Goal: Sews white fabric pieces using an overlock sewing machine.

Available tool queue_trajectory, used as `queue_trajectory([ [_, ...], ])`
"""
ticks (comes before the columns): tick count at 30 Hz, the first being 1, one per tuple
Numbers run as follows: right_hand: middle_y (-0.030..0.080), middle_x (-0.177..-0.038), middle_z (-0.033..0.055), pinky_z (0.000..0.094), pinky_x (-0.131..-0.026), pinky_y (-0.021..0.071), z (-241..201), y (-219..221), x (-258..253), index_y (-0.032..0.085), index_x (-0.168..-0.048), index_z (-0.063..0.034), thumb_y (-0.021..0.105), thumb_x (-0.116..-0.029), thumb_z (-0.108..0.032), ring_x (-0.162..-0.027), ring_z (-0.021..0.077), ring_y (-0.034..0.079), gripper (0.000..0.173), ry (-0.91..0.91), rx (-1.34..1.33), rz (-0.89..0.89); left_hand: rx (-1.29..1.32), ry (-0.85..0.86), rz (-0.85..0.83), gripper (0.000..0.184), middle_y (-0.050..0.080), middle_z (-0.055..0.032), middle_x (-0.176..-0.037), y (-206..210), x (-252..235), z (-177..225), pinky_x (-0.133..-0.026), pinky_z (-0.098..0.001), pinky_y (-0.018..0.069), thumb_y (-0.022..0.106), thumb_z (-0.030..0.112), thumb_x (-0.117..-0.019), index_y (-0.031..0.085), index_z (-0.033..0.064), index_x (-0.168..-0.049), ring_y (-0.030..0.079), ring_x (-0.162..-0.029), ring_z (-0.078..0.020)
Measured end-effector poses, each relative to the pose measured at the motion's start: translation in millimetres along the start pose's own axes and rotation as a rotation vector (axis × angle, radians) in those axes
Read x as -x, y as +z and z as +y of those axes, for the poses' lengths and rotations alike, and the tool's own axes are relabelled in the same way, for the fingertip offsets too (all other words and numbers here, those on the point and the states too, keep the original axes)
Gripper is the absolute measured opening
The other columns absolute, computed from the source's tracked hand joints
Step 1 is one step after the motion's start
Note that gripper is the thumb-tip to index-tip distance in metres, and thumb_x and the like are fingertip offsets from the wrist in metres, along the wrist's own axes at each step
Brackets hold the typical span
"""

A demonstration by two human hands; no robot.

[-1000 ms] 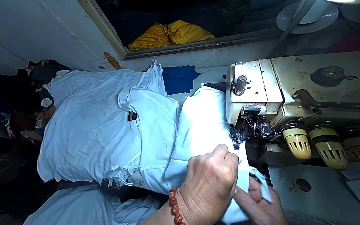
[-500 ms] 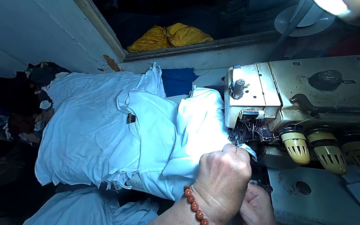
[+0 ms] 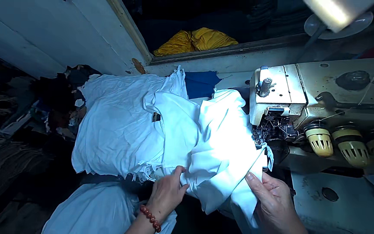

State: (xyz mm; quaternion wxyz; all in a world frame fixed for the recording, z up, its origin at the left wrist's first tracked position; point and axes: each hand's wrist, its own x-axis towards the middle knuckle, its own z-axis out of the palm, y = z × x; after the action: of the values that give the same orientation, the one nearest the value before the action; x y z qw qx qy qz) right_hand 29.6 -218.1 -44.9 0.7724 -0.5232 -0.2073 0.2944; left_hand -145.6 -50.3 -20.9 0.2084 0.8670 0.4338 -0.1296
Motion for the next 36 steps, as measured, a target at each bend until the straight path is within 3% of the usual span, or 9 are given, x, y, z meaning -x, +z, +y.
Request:
queue_trajectory([
  [4, 0.072, -0.076, -0.0096, 0.0159, -0.064, 0.0574, 1, -9, 3, 0.072, -0.087, -0.0101, 0.059, -0.0924, -0.001, -0.068, -0.0032, 0.067, 0.017, -0.183, 0.126, -0.049, 0.284, 0.117, 0.346, 0.023, 0.070, -0.0157, -0.075, 26, 7, -42, -0.065, -0.0507, 0.0594, 0.054, 0.009, -0.0978, 0.069, -0.0065, -0.107, 0.070, -0.065, -0.0292],
  [8, 0.074, -0.082, -0.0147, 0.0154, -0.072, 0.0580, -32, -25, 31, 0.074, -0.089, -0.0140, 0.067, -0.0906, -0.003, -0.078, -0.0079, 0.068, 0.013, -0.159, 0.199, -0.303, 0.354, 0.190, 0.882, 0.024, 0.066, -0.0183, -0.079, -55, -6, -58, -0.069, -0.0429, 0.0578, 0.054, 0.004, -0.0987, 0.061, -0.0141, -0.114, 0.066, -0.070, -0.0210],
  [11, 0.074, -0.079, -0.0063, 0.0164, -0.072, 0.0566, -23, -32, 51, 0.072, -0.090, -0.0007, 0.066, -0.0913, 0.001, -0.075, -0.0069, 0.066, 0.006, -0.069, 0.254, -0.468, 0.379, 0.064, 0.923, 0.027, 0.065, -0.0236, -0.092, -119, -31, -71, -0.078, -0.0446, 0.0545, 0.051, 0.002, -0.1018, 0.054, -0.0144, -0.122, 0.064, -0.079, -0.0226],
  [14, 0.064, -0.061, 0.0142, 0.0426, -0.052, 0.0518, 11, -47, 67, 0.069, -0.082, 0.0056, 0.065, -0.0912, -0.008, -0.053, 0.0252, 0.064, 0.017, -0.047, 0.971, -0.482, 0.380, -0.101, 0.757, 0.028, 0.063, -0.0301, -0.122, -148, -53, -65, -0.091, -0.0594, 0.0531, 0.057, 0.006, -0.1037, 0.056, -0.0092, -0.127, 0.068, -0.100, -0.0401],
  [17, 0.071, -0.083, 0.0281, 0.0656, -0.070, 0.0546, 17, -63, 72, 0.069, -0.103, 0.0095, 0.062, -0.0977, -0.016, -0.078, 0.0488, 0.072, 0.027, 0.163, 1.290, -0.535, 0.302, 0.213, 0.737, 0.027, 0.066, -0.0259, -0.123, -127, -43, -12, -0.086, -0.0496, 0.0583, 0.060, 0.009, -0.1019, 0.060, -0.0077, -0.124, 0.072, -0.094, -0.0318],
  [20, 0.074, -0.083, 0.0167, 0.0421, -0.066, 0.0612, 15, -73, 71, 0.070, -0.107, 0.0088, 0.070, -0.0932, -0.013, -0.070, 0.0255, 0.073, 0.025, -0.081, 0.966, -0.255, 0.289, 0.723, 0.783, 0.019, 0.074, -0.0111, -0.100, -70, -17, 54, -0.085, -0.0320, 0.0604, 0.062, 0.010, -0.0939, 0.071, -0.0031, -0.103, 0.071, -0.091, -0.0130],
  [24, 0.070, -0.114, 0.0170, 0.0250, -0.091, 0.0586, 17, -61, 39, 0.063, -0.122, 0.0110, 0.074, -0.0903, -0.014, -0.104, 0.0110, 0.070, 0.042, -0.214, 0.600, -0.053, 0.529, 1.105, 0.664, 0.012, 0.071, -0.0102, -0.106, 20, 5, 97, -0.091, -0.0254, 0.0571, 0.060, 0.013, -0.1003, 0.068, 0.0041, -0.102, 0.068, -0.104, -0.0138],
  [31, 0.070, -0.077, -0.0004, 0.0160, -0.069, 0.0550, 10, -42, 45, 0.068, -0.087, 0.0036, 0.064, -0.0911, 0.004, -0.071, -0.0036, 0.064, 0.006, -0.031, 0.292, -0.256, 0.053, 0.710, 0.794, 0.018, 0.076, 0.0021, -0.092, 58, -14, 52, -0.074, -0.0356, 0.0516, 0.062, 0.025, -0.0975, 0.078, 0.0174, -0.094, 0.069, -0.086, -0.0143],
  [36, 0.060, -0.069, -0.0115, 0.0120, -0.061, 0.0457, 8, -45, 55, 0.065, -0.092, -0.0031, 0.060, -0.0929, 0.003, -0.063, -0.0086, 0.053, 0.008, 0.052, 0.194, -0.219, 0.411, 0.895, 0.539, 0.014, 0.076, -0.0002, -0.100, 23, 1, 46, -0.102, -0.0283, 0.0465, 0.059, 0.018, -0.0971, 0.066, 0.0123, -0.087, 0.068, -0.102, -0.0065],
])
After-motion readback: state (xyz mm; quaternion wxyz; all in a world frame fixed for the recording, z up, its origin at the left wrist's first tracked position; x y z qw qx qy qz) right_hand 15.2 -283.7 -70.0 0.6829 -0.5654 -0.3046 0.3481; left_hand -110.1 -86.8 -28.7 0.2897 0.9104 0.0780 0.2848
